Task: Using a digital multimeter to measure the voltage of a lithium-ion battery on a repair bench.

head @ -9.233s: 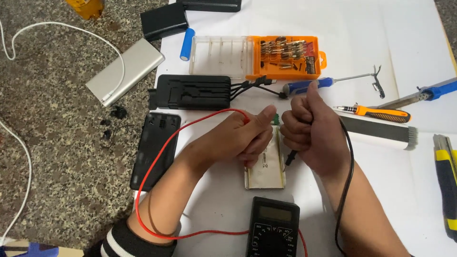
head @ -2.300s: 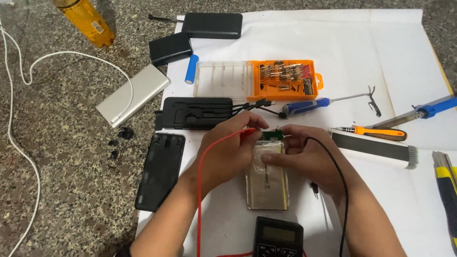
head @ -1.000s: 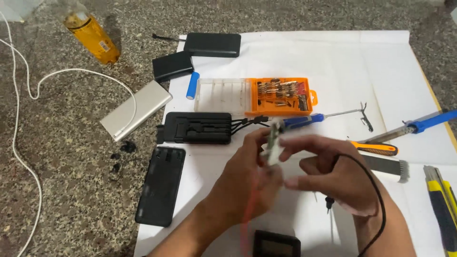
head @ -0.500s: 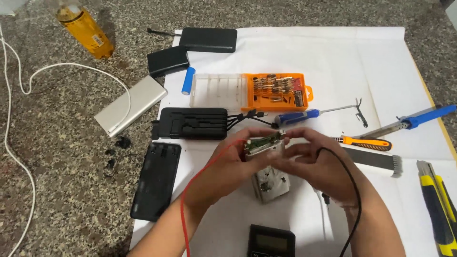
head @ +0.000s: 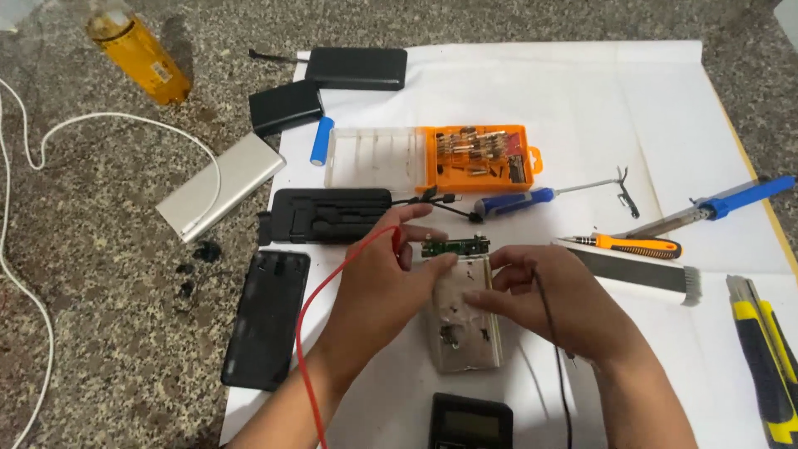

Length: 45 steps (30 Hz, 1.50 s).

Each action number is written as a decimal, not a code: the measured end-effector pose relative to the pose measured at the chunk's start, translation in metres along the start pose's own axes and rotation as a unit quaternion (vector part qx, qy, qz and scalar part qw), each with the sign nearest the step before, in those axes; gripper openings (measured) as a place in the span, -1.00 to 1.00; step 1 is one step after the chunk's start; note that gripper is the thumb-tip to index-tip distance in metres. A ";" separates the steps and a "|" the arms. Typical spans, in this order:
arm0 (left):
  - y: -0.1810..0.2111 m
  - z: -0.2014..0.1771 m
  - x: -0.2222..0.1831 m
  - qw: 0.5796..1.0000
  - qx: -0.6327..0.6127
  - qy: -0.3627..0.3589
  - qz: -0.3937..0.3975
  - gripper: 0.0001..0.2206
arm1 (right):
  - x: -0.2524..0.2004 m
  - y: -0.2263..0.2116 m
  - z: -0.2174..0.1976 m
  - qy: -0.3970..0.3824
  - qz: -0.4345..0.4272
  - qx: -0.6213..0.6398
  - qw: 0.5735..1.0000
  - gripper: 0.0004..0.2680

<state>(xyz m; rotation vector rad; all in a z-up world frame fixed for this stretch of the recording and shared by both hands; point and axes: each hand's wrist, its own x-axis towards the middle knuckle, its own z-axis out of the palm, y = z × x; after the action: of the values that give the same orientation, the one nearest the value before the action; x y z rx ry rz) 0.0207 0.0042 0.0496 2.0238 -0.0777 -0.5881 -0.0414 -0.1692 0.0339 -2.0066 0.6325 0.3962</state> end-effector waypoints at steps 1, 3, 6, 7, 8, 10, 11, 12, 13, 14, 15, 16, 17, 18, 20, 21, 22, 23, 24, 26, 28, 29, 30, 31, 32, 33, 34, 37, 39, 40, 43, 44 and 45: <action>-0.003 0.001 0.000 1.000 0.000 -0.001 -0.002 -0.47 | -0.002 -0.003 0.000 -0.001 0.002 0.000 1.000 -0.78; -0.009 0.002 0.002 1.000 -0.020 -0.004 0.016 -0.44 | -0.005 -0.009 0.000 0.000 0.031 -0.046 0.998 -0.73; -0.014 0.005 0.005 0.998 -0.005 0.022 0.054 -0.59 | -0.008 -0.014 0.002 0.007 0.056 -0.108 0.993 -0.73; -0.016 0.006 0.007 0.998 -0.005 0.021 0.053 -0.59 | -0.010 -0.018 0.002 0.007 0.057 -0.107 0.993 -0.73; -0.018 0.007 0.008 0.996 -0.024 0.038 0.076 -0.66 | -0.012 -0.022 0.002 0.011 0.071 -0.116 0.991 -0.74; -0.022 0.009 0.009 0.993 -0.042 0.056 0.098 -0.72 | -0.013 -0.024 0.002 0.014 0.084 -0.125 0.988 -0.75; -0.023 0.009 0.009 0.990 -0.057 0.059 0.117 -0.76 | -0.013 -0.022 0.001 0.005 0.086 -0.145 0.986 -0.74; -0.024 0.008 0.009 0.986 -0.070 0.063 0.134 -0.80 | -0.012 -0.022 0.002 -0.005 0.087 -0.165 0.982 -0.70; -0.026 0.009 0.010 0.987 -0.068 0.065 0.133 -0.80 | -0.013 -0.026 0.002 -0.007 0.086 -0.164 0.983 -0.70; -0.028 0.010 0.011 0.983 -0.066 0.076 0.155 -0.82 | -0.015 -0.029 0.001 -0.016 0.094 -0.175 0.980 -0.70; -0.030 0.012 0.012 0.978 -0.063 0.087 0.176 -0.84 | -0.017 -0.032 0.001 -0.024 0.102 -0.187 0.977 -0.69; -0.031 0.012 0.012 0.979 -0.063 0.084 0.174 -0.84 | -0.015 -0.026 0.001 -0.025 0.105 -0.186 0.977 -0.69; -0.032 0.013 0.011 0.973 -0.051 0.093 0.206 -0.85 | -0.013 -0.020 0.002 -0.036 0.090 -0.190 0.977 -0.64; -0.032 0.012 0.011 0.965 -0.039 0.105 0.239 -0.86 | -0.009 -0.015 0.001 -0.045 0.071 -0.194 0.977 -0.58; -0.035 0.014 0.012 0.960 -0.040 0.105 0.255 -0.86 | -0.015 -0.025 0.000 -0.046 0.092 -0.191 0.976 -0.60; -0.036 0.014 0.012 0.956 -0.040 0.106 0.272 -0.87 | -0.018 -0.029 0.000 -0.046 0.112 -0.188 0.975 -0.62; -0.036 0.014 0.012 0.956 -0.039 0.106 0.271 -0.87 | -0.018 -0.030 0.001 -0.048 0.112 -0.187 0.975 -0.62; -0.036 0.013 0.011 0.953 -0.033 0.105 0.283 -0.87 | -0.017 -0.030 0.002 -0.042 0.099 -0.199 0.974 -0.64; -0.035 0.014 0.011 0.950 -0.028 0.102 0.295 -0.87 | -0.018 -0.030 0.001 -0.035 0.088 -0.211 0.973 -0.65; -0.037 0.015 0.012 0.944 -0.021 0.107 0.311 -0.88 | -0.015 -0.025 0.002 -0.035 0.083 -0.210 0.973 -0.64; -0.037 0.015 0.011 0.938 -0.014 0.113 0.327 -0.88 | -0.010 -0.015 0.002 -0.035 0.076 -0.210 0.974 -0.63; -0.035 0.015 0.010 0.930 -0.029 0.118 0.347 -0.90 | -0.006 -0.006 0.003 -0.017 0.046 -0.203 0.978 -0.60; -0.034 0.015 0.008 0.921 -0.044 0.123 0.366 -0.90 | -0.002 0.002 0.004 0.001 0.016 -0.195 0.981 -0.56; -0.036 0.014 0.008 0.922 -0.044 0.123 0.365 -0.90 | -0.004 -0.001 0.003 0.000 0.016 -0.195 0.981 -0.56; -0.037 0.014 0.008 0.932 -0.106 0.091 0.334 -0.86 | -0.006 -0.003 0.002 0.036 0.027 -0.130 0.990 -0.57; -0.038 0.014 0.009 0.937 -0.168 0.059 0.301 -0.74 | -0.008 -0.006 0.000 0.072 0.038 -0.064 0.995 -0.56; -0.039 0.014 0.010 0.937 -0.168 0.059 0.301 -0.74 | -0.006 -0.002 -0.002 0.071 0.038 -0.065 0.995 -0.56; -0.040 0.015 0.012 0.918 -0.282 -0.026 0.277 -0.59 | -0.002 0.009 -0.008 0.123 -0.110 0.177 0.970 -0.45; -0.039 0.017 0.011 0.910 -0.359 -0.066 0.198 -0.55 | 0.006 0.016 -0.011 0.002 -0.170 0.434 0.885 -0.49; -0.039 0.018 0.012 0.910 -0.360 -0.066 0.197 -0.55 | 0.005 0.015 -0.010 0.001 -0.168 0.433 0.885 -0.49; -0.037 0.020 0.011 0.902 -0.390 -0.096 0.157 -0.54 | 0.008 0.013 -0.006 -0.031 -0.180 0.519 0.835 -0.52; -0.036 0.019 0.009 0.920 -0.332 -0.084 0.190 -0.56 | 0.012 0.015 -0.002 -0.052 -0.173 0.538 0.824 -0.52; -0.035 0.018 0.006 0.933 -0.273 -0.072 0.221 -0.57 | 0.016 0.016 0.001 -0.073 -0.167 0.555 0.812 -0.52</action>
<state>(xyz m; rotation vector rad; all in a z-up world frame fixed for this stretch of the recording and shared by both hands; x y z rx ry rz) 0.0119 0.0053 0.0110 1.3593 -0.4030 -0.4076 -0.0380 -0.1795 0.0140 -0.8976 0.2656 -0.0668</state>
